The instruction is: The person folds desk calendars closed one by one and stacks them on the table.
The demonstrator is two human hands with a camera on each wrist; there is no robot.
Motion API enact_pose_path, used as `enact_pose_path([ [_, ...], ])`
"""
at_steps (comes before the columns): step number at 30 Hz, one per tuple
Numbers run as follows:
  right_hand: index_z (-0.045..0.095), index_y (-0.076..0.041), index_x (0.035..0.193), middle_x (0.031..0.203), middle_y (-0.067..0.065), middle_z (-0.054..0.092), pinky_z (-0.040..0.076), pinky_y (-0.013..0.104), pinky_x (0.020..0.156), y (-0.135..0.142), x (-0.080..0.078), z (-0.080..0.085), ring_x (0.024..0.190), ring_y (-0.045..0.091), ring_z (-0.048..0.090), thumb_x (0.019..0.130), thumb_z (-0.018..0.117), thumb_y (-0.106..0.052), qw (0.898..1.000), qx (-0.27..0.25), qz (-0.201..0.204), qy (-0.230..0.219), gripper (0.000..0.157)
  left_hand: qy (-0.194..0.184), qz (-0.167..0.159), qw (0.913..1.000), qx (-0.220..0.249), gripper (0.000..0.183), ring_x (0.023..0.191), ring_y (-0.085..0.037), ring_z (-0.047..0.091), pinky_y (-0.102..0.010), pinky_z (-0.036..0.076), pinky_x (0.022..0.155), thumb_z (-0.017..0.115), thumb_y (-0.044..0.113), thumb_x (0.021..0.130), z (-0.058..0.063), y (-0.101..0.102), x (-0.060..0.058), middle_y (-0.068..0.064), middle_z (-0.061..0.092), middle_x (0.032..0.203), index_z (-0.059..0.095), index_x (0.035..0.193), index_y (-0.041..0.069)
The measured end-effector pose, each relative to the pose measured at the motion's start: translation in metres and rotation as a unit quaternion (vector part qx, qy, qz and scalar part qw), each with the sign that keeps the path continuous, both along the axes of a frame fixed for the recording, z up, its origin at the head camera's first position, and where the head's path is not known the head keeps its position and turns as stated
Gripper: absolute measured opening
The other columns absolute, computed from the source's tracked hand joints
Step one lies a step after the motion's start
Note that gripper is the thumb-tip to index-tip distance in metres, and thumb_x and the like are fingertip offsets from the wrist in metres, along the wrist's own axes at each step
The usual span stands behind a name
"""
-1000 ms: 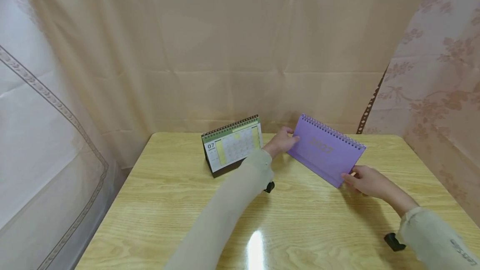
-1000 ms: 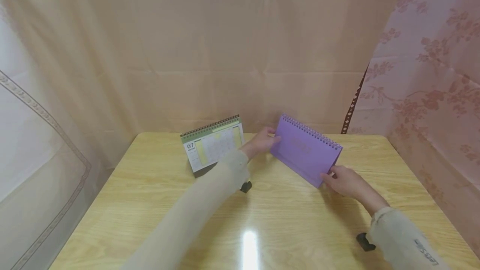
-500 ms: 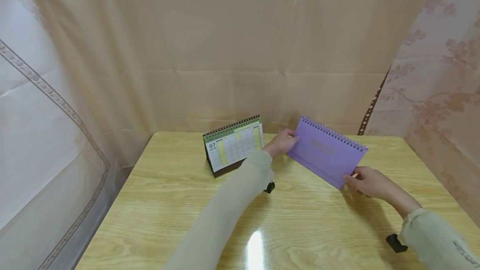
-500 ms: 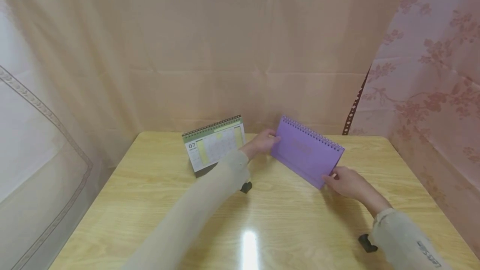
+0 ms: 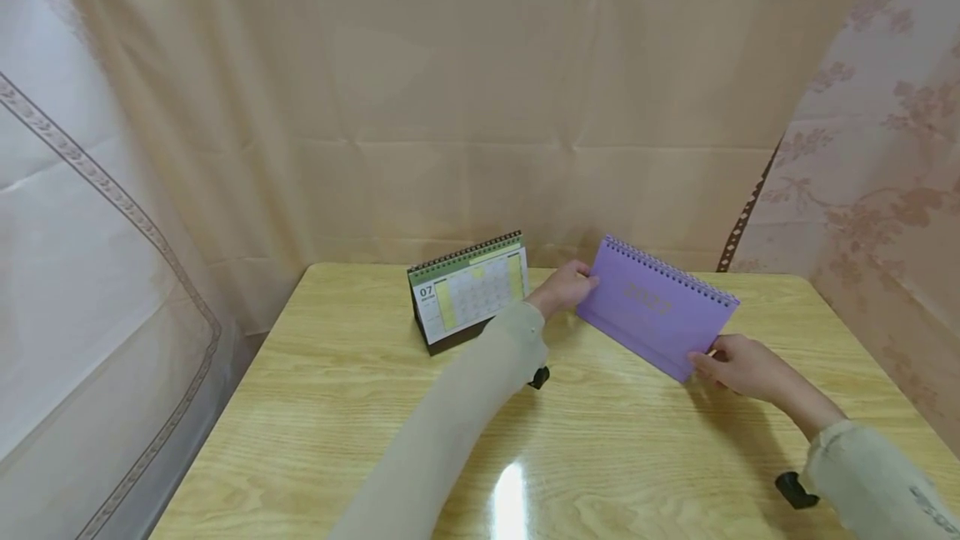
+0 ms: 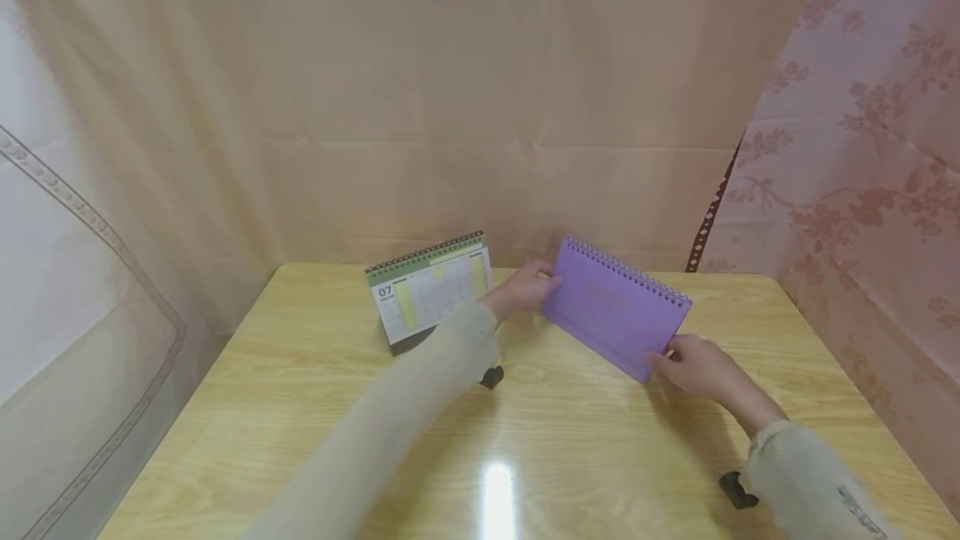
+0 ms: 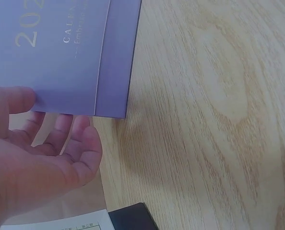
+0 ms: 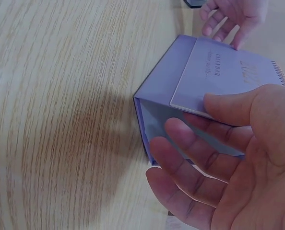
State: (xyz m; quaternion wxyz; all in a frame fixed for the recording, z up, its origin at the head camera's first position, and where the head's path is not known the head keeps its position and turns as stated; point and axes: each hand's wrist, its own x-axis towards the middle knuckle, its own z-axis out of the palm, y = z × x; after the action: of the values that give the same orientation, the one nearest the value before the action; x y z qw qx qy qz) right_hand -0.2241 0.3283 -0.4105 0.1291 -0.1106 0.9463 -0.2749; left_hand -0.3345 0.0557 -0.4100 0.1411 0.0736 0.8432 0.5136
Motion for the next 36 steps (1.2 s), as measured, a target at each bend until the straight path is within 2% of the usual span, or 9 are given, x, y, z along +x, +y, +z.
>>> enact_pose_path([
  [8,0.068,0.003,0.098,0.075,0.005,0.063,0.048,0.036,0.056,0.002,0.002,0.008,0.067,0.021,0.058,0.105,0.058,-0.029,0.999,0.025,0.017,0.013,0.034,-0.001,-0.018,0.9998,0.002,0.03,0.127,-0.026,0.053,-0.042,0.045,0.105,0.053,0.03,0.106,0.002,-0.005,0.003,-0.011,0.058,0.134,0.056,0.128,0.009],
  [16,0.068,0.01,0.115,0.109,0.025,0.068,0.052,0.034,0.061,0.006,0.002,0.012,0.083,0.026,0.066,0.105,0.058,-0.026,0.999,-0.002,0.016,0.034,0.039,0.046,-0.036,0.9981,0.022,0.02,0.096,-0.017,0.059,-0.032,0.05,0.083,0.059,0.026,0.104,0.002,-0.015,0.0,-0.004,0.063,0.106,0.061,0.113,0.009],
  [20,0.068,0.009,0.115,0.11,0.025,0.065,0.045,0.028,0.05,0.004,0.002,0.011,0.06,0.013,0.054,0.104,0.06,-0.017,0.997,-0.048,0.029,0.061,0.03,0.046,-0.057,0.9971,0.021,0.019,0.094,-0.015,0.057,-0.031,0.048,0.082,0.059,0.028,0.104,0.008,-0.025,0.002,-0.003,0.062,0.105,0.061,0.112,0.011],
  [23,0.071,0.004,0.108,0.101,0.018,0.065,0.042,0.027,0.051,0.002,0.002,0.012,0.06,0.011,0.048,0.102,0.063,-0.012,0.992,-0.063,0.047,0.095,0.019,0.06,-0.07,0.9957,-0.003,0.021,0.095,-0.015,0.057,-0.031,0.048,0.082,0.058,0.03,0.104,0.012,-0.033,0.005,-0.003,0.062,0.107,0.061,0.113,0.011],
  [26,0.072,0.003,0.109,0.109,0.025,0.063,0.049,0.039,0.069,0.0,0.003,0.013,0.088,0.03,0.058,0.101,0.063,-0.011,0.989,-0.069,0.054,0.12,0.018,0.081,-0.075,0.9932,-0.037,0.022,0.093,-0.015,0.058,-0.029,0.049,0.079,0.058,0.031,0.105,0.016,-0.04,0.009,-0.004,0.064,0.106,0.061,0.114,0.011],
  [28,0.071,0.006,0.114,0.119,0.034,0.056,0.045,0.052,0.081,-0.002,0.004,0.014,0.107,0.045,0.049,0.101,0.063,-0.012,0.988,-0.069,0.05,0.129,0.023,0.093,-0.077,0.9914,-0.05,0.023,0.093,-0.015,0.059,-0.029,0.05,0.079,0.057,0.03,0.105,0.02,-0.045,0.013,-0.005,0.064,0.107,0.061,0.115,0.009],
  [30,0.067,0.009,0.121,0.131,0.042,0.045,0.043,0.061,0.083,-0.004,0.005,0.016,0.118,0.054,0.039,0.102,0.061,-0.012,0.987,-0.084,0.046,0.125,0.028,0.104,-0.078,0.99,-0.054,0.024,0.093,-0.015,0.06,-0.029,0.051,0.078,0.056,0.03,0.105,0.024,-0.049,0.016,-0.005,0.065,0.107,0.061,0.116,0.009],
  [31,0.065,0.01,0.124,0.134,0.045,0.039,0.044,0.061,0.082,-0.005,0.006,0.017,0.12,0.055,0.034,0.103,0.06,-0.013,0.988,-0.091,0.044,0.116,0.031,0.108,-0.079,0.9896,-0.053,0.024,0.092,-0.015,0.06,-0.028,0.051,0.078,0.057,0.029,0.105,0.026,-0.051,0.018,-0.004,0.065,0.107,0.061,0.116,0.009],
  [36,0.059,0.009,0.134,0.142,0.038,0.032,0.057,0.041,0.073,-0.007,0.009,0.023,0.122,0.047,0.035,0.106,0.056,-0.02,0.989,-0.139,0.035,0.044,0.04,0.14,-0.087,0.9849,-0.053,0.021,0.084,-0.014,0.059,-0.025,0.049,0.069,0.057,0.027,0.105,0.032,-0.06,0.024,-0.004,0.065,0.099,0.061,0.113,0.008],
])
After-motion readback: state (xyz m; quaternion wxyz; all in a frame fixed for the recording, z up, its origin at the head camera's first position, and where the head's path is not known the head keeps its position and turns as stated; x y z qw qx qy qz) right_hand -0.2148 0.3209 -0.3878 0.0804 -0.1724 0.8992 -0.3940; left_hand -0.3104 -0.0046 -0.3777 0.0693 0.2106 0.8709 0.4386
